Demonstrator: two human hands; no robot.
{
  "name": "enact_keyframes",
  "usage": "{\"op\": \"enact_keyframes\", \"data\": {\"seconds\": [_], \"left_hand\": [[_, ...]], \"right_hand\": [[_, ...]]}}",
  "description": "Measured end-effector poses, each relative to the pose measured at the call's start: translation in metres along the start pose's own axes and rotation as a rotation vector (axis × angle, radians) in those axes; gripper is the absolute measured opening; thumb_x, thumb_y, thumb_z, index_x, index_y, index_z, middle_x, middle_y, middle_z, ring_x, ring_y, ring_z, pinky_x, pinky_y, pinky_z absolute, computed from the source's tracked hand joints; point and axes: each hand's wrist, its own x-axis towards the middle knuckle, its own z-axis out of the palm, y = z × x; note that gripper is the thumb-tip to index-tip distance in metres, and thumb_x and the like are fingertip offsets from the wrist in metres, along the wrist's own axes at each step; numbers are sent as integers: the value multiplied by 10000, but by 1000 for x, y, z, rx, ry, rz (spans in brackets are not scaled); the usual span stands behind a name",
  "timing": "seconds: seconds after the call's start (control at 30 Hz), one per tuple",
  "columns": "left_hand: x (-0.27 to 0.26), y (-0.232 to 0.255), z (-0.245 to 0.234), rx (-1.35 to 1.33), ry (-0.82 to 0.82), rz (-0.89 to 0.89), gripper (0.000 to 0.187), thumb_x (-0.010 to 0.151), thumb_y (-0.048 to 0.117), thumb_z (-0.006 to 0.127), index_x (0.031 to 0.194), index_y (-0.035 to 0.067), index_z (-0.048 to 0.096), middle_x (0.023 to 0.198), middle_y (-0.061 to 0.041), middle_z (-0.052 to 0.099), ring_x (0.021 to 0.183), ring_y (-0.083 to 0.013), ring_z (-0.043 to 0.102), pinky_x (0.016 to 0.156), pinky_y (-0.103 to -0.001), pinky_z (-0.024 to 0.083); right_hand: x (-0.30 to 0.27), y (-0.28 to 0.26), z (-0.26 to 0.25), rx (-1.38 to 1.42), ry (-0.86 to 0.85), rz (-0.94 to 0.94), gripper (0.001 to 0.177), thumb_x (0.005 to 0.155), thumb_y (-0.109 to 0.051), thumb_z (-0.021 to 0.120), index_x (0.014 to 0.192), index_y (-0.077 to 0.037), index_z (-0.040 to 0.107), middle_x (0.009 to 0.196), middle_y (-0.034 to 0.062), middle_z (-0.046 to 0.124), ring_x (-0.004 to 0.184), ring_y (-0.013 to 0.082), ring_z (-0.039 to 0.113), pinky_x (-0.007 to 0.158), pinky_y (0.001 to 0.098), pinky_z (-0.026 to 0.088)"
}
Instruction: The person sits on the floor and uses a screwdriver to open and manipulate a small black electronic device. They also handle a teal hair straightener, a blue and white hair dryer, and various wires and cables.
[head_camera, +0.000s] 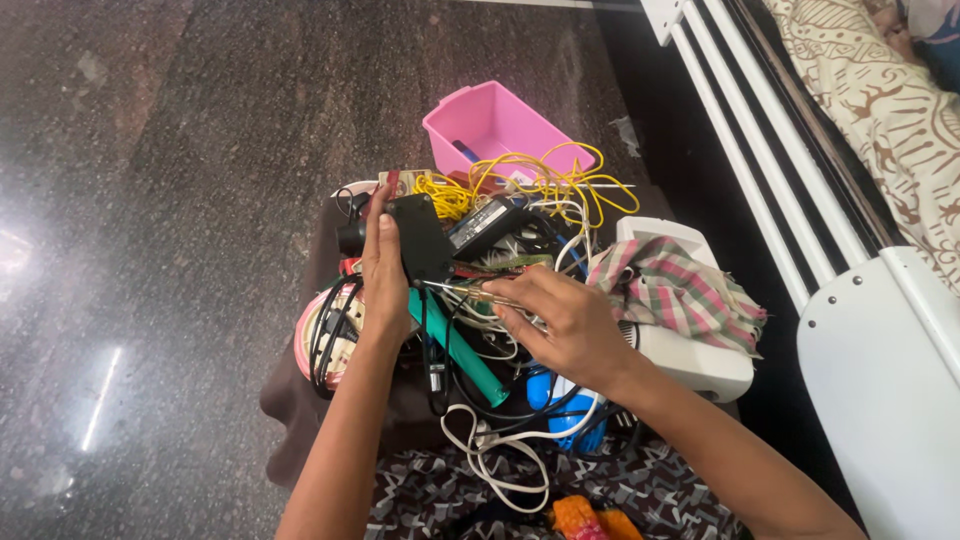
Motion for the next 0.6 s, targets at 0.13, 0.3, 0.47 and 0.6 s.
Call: {"op": "enact_keyframes", "data": {"seconds": [0.13, 0.3, 0.47, 0.6], "left_hand": [[-1, 1, 0, 115, 5, 59, 551, 1113, 412, 355, 1561, 96, 415, 1621, -124, 411, 1508, -226, 354, 1239, -350, 249], [-1, 0, 2, 159, -3, 90, 527, 1122, 382, 355, 1557, 93, 420, 1635, -133, 408, 1528, -242, 345, 1248, -358, 248], [-14, 3, 10, 588, 16, 277, 479, 1114, 249, 438, 1562, 79, 442, 1470, -174, 509, 1382, -276, 501, 1181, -387, 368], [-17, 6, 20, 706, 109, 462, 451, 1072, 193, 547, 1486, 28, 478, 1400, -220, 506, 1289, -315, 535, 1095, -414, 432]], "right_hand": [[3, -5, 2, -38, -40, 14, 241, 938, -184, 712, 1163, -98, 726, 912, 61, 660, 755, 222, 671, 636, 354, 528], [5, -3, -2, -53, -77, 10, 232, 939, -186, 697, 1156, -112, 726, 881, 48, 648, 729, 218, 663, 614, 365, 521], [2, 3, 7, -136, -76, -24, 215, 956, -195, 695, 1151, -113, 731, 860, 75, 640, 720, 256, 668, 622, 375, 528], [-5, 19, 29, 65, 79, 81, 197, 1031, -235, 657, 1144, -83, 710, 917, 77, 719, 757, 238, 714, 641, 324, 550]]}}
